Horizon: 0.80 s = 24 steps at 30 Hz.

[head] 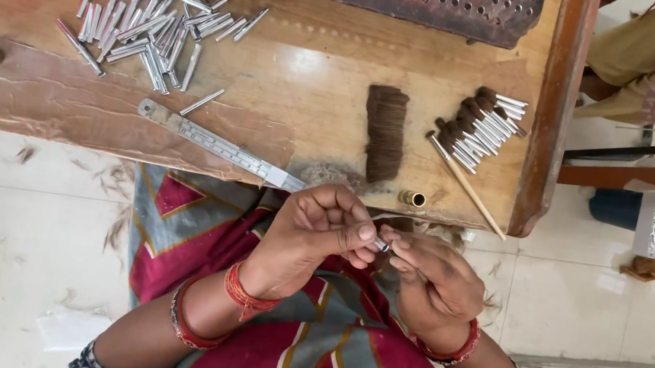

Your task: Assembling and sorting makeup brushes at a manufacturing workstation, including inserting hair into ferrules and sorting the finished brushes.

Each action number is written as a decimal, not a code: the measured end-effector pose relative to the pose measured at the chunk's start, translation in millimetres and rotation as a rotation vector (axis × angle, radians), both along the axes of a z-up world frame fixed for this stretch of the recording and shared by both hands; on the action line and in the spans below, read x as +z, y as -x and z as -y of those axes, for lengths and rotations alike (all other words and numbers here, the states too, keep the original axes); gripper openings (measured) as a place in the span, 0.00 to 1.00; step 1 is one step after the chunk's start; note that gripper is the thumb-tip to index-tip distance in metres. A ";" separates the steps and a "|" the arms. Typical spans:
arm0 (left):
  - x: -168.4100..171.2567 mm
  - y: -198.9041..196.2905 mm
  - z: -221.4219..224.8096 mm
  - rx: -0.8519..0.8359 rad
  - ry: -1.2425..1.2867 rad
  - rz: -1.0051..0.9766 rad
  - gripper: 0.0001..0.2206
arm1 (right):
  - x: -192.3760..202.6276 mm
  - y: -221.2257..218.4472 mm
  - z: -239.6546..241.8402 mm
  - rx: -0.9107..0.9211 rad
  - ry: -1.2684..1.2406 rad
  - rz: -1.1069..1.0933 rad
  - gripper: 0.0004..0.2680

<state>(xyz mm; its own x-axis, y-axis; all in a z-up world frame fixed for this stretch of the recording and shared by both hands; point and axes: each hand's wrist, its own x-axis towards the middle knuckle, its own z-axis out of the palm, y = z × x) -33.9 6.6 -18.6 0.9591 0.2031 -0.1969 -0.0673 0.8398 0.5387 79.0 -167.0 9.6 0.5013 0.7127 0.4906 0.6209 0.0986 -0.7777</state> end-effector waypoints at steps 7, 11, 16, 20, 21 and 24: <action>0.7 -0.4 2.1 -0.001 0.025 -0.030 0.06 | -0.8 1.4 -2.5 -0.005 -0.030 -0.006 0.06; 2.7 0.8 0.5 -0.015 0.043 -0.027 0.06 | 5.8 1.8 -7.3 -0.007 0.011 0.032 0.06; 2.3 0.5 -2.9 -0.017 0.043 -0.067 0.06 | 22.2 -0.8 -14.6 0.033 0.056 0.067 0.08; -2.1 -0.4 -3.7 0.116 -0.135 -0.083 0.05 | 36.6 -3.1 -19.6 0.009 0.168 0.106 0.10; -4.1 -0.1 -3.2 0.166 -0.186 -0.059 0.05 | 39.4 -3.8 -19.7 0.016 0.224 0.068 0.11; -5.0 -0.1 -2.0 0.183 -0.178 -0.064 0.05 | 41.2 -3.3 -19.2 -0.004 0.274 -0.012 0.10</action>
<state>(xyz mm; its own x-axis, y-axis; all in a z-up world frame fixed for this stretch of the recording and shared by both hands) -33.8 8.6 -23.6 0.8900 0.4092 -0.2013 -0.1710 0.7086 0.6846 82.3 -147.8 50.8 0.5090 0.8160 0.2739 0.6111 -0.1185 -0.7827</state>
